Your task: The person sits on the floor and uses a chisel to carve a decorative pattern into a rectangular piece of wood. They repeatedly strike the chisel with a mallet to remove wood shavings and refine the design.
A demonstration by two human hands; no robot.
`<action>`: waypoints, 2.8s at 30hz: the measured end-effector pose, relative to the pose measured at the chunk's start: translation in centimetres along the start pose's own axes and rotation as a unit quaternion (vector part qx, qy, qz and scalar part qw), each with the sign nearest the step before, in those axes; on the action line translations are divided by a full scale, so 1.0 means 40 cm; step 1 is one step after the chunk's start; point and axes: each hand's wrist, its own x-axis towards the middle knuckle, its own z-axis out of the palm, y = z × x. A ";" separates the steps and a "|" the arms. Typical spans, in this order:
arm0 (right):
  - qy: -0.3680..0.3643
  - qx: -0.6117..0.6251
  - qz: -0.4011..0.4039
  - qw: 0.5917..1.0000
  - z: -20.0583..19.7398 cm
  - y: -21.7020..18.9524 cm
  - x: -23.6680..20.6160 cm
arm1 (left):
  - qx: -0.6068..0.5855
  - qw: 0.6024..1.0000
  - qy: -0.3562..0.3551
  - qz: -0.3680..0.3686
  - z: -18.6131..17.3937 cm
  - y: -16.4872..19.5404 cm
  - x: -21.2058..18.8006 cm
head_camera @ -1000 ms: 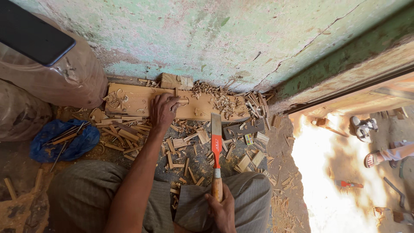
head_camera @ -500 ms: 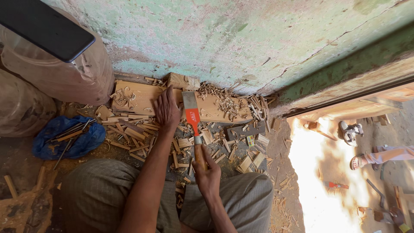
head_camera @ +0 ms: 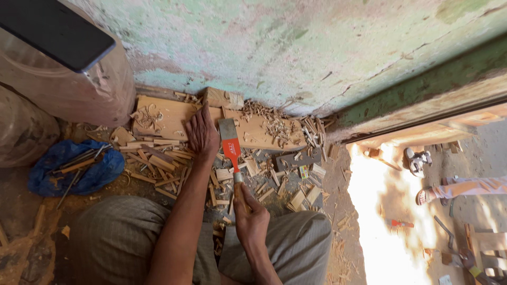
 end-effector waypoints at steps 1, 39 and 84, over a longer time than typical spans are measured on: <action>0.021 0.019 -0.078 0.997 0.001 -0.002 0.002 | 0.001 1.000 -0.014 -0.009 -0.002 0.001 0.000; 0.047 0.120 -0.219 0.967 -0.002 -0.064 0.047 | 0.032 0.999 0.004 -0.014 0.016 -0.003 0.013; -0.005 0.338 -0.015 0.941 -0.005 0.101 0.108 | 0.162 0.969 -0.021 0.187 0.024 -0.035 -0.003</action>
